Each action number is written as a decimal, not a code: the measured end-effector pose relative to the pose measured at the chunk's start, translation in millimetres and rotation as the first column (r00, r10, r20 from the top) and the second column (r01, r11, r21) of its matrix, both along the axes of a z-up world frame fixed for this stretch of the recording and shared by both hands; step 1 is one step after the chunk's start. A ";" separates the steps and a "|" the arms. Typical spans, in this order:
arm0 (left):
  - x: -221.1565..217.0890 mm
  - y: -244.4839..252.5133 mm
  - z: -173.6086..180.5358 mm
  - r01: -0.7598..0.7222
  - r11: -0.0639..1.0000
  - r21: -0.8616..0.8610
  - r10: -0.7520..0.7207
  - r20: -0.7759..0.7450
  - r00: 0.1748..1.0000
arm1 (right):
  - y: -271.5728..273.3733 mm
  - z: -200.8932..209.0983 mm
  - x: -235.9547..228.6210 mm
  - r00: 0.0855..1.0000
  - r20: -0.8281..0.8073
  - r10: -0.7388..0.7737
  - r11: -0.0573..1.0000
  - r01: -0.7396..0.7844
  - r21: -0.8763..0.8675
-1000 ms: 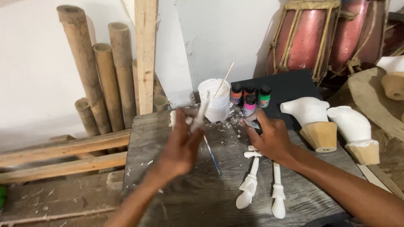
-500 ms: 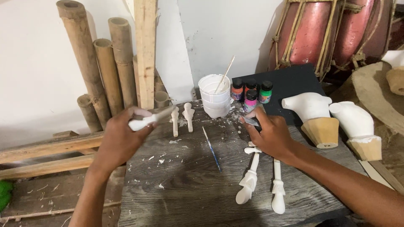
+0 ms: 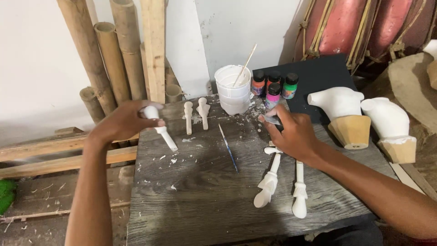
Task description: Assembling and detailing small white toy components on a workbench
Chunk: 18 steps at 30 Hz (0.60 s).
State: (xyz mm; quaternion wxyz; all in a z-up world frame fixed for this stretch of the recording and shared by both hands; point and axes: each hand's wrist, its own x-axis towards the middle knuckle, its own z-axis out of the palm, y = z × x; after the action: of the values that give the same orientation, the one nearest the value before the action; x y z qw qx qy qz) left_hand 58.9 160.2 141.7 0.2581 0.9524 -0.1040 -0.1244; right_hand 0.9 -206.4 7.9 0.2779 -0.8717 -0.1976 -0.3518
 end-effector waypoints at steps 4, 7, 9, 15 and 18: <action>32.2 3.7 -20.8 0.028 1.000 -0.003 -0.028 -0.007 1.000 | -2.4 -5.5 1.7 1.000 -0.014 -0.016 1.000 0.016 0.001; 59.3 8.2 -40.2 -0.024 0.994 -0.104 0.014 -0.094 0.996 | -2.8 -3.7 2.7 1.000 0.009 0.006 1.000 -0.006 0.001; 61.7 5.2 -42.0 -0.036 0.996 -0.078 0.027 -0.109 0.994 | -4.6 -6.7 4.9 1.000 -0.013 0.025 1.000 -0.025 -0.005; 86.4 14.5 -76.8 -0.008 0.993 -0.117 0.002 -0.048 0.999 | -6.1 -6.4 2.4 1.000 -0.021 0.015 1.000 -0.016 -0.012; 93.9 6.4 -89.2 -0.030 0.999 0.034 0.030 -0.011 0.999 | -6.3 -4.5 2.0 0.999 0.001 0.036 0.999 -0.036 -0.020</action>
State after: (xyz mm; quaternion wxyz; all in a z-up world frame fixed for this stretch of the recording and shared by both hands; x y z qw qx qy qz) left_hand 152.8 166.6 52.5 0.2446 0.9573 -0.0860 -0.1276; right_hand 2.8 -212.7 3.4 0.2754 -0.8706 -0.2170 -0.3452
